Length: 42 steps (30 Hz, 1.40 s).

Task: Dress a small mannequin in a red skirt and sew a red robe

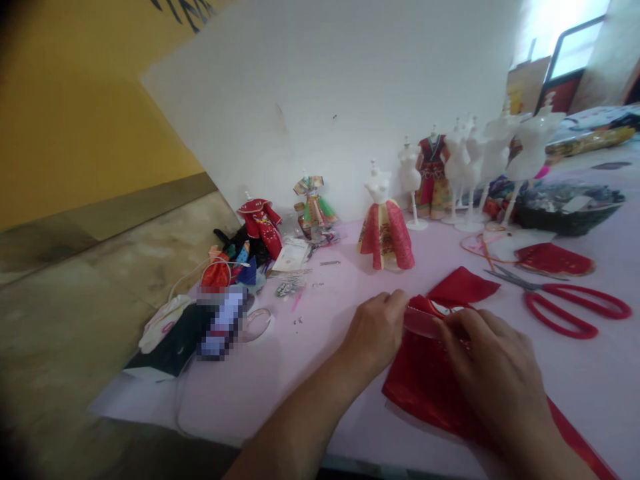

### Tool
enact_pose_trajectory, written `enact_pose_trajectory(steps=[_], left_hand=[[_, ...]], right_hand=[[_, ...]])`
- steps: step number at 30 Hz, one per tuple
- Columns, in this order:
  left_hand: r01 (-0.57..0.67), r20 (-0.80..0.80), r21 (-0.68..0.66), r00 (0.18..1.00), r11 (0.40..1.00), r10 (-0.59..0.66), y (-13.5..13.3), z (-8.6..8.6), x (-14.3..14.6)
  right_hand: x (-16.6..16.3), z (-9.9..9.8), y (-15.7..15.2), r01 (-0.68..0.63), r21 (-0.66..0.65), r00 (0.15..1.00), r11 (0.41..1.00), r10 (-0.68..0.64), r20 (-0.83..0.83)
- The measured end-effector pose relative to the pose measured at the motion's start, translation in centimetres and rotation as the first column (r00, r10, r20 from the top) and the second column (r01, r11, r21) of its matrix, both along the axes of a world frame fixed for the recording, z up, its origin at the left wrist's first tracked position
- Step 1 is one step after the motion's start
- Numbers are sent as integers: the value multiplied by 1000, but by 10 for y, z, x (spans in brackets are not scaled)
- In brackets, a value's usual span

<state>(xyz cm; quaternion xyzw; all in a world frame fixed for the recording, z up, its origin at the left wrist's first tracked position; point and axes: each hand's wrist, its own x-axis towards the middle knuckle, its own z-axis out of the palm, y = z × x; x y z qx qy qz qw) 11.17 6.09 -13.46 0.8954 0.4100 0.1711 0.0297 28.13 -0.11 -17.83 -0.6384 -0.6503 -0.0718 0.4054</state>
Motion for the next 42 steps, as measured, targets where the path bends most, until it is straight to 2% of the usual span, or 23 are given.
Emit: enact_pose_trajectory(steps=[2,6,9,11,14,20,26,31,37,42], left_hand=[[-17,-6,-17,1000,1000,16,1,1,0],[4,-6,-20,1000,1000,-4,1,2,3],[59,-2,-9,998,998,-59,-2,4,5],[95,-2,-3,995,995,-95,-3,5,6],[134,-11,7,991,991,-134,-4,4,6],[186,-43,32,982,982,-184,-3,3,5],[98,-35,2,995,995,-98,-2,2,7],[-6,-92,-55,996,998,1,1,0,7],[-12,-17,-67,1000,998,10,1,3,5],[-47,-27,-68,999,997,45,2,3,5]], right_hand=[[-4,4,-2,6,5,998,1000,-5,-65],[-11,8,-2,-30,141,995,990,42,-87],[-13,6,0,-126,82,992,989,128,-17],[-13,3,2,-145,21,989,989,146,-9],[-11,1,3,-142,-24,989,990,142,-32],[-11,1,1,-104,-10,993,995,103,-53],[-12,6,0,-58,-29,996,998,55,-75],[-13,5,1,-53,-4,988,999,52,-149],[-13,6,3,-51,10,980,999,53,-190],[-12,7,3,-24,-3,986,1000,24,-166]])
